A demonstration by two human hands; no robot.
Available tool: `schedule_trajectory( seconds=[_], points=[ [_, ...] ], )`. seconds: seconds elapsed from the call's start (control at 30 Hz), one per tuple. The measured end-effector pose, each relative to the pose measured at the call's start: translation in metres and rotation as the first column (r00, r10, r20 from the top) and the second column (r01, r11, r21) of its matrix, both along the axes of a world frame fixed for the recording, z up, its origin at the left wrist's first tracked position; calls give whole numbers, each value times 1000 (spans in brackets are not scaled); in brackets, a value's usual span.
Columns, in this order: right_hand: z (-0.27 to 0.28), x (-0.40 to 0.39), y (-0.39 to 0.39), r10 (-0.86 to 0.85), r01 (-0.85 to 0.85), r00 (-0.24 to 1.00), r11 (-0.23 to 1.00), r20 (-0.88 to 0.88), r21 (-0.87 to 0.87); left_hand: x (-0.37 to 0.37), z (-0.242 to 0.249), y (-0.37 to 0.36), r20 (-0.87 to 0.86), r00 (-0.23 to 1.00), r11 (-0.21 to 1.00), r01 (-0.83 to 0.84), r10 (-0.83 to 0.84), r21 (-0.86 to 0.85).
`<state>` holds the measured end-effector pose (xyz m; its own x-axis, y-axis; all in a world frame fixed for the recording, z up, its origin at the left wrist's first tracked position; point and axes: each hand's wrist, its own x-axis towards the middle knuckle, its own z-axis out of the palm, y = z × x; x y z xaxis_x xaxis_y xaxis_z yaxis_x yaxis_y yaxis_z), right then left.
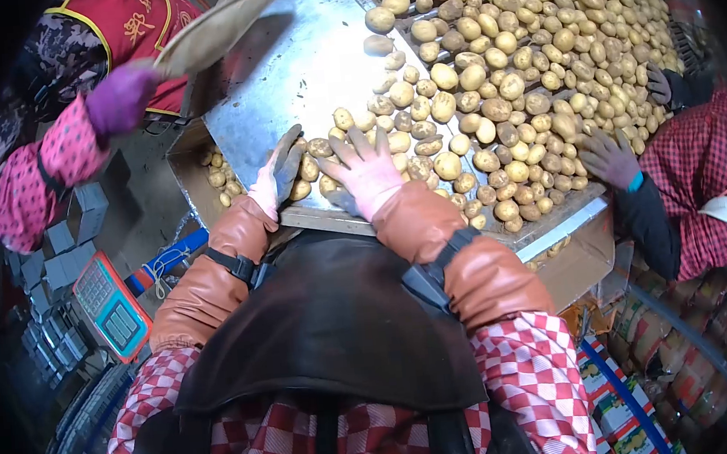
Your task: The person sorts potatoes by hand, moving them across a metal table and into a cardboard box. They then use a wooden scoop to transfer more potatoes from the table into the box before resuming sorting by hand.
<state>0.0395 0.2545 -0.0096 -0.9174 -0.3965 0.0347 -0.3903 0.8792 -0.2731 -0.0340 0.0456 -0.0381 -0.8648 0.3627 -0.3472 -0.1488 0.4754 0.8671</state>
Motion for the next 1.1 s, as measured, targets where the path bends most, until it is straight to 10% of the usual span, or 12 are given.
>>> schedule_trajectory(
  seconds=[0.13,0.17,0.37,0.47,0.53,0.6,0.63,0.67,0.83,1.1],
  points=[
    [7,-27,54,-217,220,933,975,286,20,1,-23,-28,-44,998,981,-38,48,189],
    [-26,-22,84,-299,310,950,935,-86,173,0,-15,-32,43,999,975,-27,18,221],
    [-10,18,239,-477,529,849,775,-229,346,-5,-6,-29,195,980,960,-19,-37,278],
    [8,47,260,-710,715,643,423,-287,556,-5,2,-28,160,984,970,39,-79,241],
    [32,51,229,-653,702,674,711,-344,26,-3,9,-25,152,984,975,63,-97,212],
    [66,46,147,-677,894,437,401,593,-202,-10,18,-16,137,982,991,124,-129,45],
    [78,45,112,-588,651,650,758,482,48,-9,25,-10,171,981,996,83,-88,34],
    [-24,80,118,-476,702,693,616,542,-357,-9,27,-7,160,983,995,91,-95,32],
    [25,65,64,-456,418,717,887,527,199,-10,31,2,165,981,989,118,-101,-94],
    [35,41,51,-539,413,506,837,673,359,11,-10,12,23,998,998,56,-55,-42]
  ],
)
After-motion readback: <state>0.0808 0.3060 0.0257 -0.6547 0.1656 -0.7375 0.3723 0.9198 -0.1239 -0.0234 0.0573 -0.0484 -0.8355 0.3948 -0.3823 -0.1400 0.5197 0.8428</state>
